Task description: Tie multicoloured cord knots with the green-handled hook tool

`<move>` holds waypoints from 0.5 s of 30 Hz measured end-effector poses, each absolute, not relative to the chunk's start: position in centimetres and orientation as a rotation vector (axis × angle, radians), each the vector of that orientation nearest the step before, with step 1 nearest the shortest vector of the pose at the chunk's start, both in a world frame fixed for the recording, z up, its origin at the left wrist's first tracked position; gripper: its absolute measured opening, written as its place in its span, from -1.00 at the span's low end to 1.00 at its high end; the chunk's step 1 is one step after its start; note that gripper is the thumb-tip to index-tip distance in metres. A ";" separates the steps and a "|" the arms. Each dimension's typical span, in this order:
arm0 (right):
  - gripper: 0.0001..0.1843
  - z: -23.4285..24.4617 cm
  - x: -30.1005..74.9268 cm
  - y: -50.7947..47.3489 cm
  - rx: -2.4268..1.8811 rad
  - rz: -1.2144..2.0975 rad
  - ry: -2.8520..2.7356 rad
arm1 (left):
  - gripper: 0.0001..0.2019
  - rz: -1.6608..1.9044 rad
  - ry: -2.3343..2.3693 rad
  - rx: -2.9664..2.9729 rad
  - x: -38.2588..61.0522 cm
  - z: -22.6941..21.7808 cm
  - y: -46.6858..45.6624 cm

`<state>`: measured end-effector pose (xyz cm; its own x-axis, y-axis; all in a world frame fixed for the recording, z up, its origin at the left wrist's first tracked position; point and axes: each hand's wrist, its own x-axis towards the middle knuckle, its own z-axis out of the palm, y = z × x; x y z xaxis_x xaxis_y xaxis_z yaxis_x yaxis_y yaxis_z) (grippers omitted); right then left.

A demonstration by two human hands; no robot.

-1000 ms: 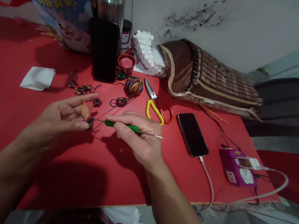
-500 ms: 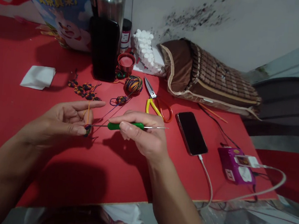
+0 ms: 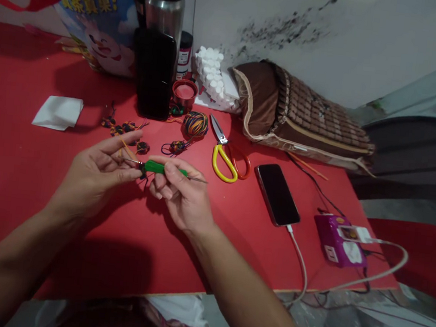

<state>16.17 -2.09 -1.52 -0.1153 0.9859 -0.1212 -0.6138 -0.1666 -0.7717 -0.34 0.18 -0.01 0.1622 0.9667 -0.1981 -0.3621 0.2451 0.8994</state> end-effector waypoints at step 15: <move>-0.85 -1.8 15.9 -2.1 -0.757 1.618 -0.619 | -0.34 1.214 0.965 0.808 0.0 -1.1 0.3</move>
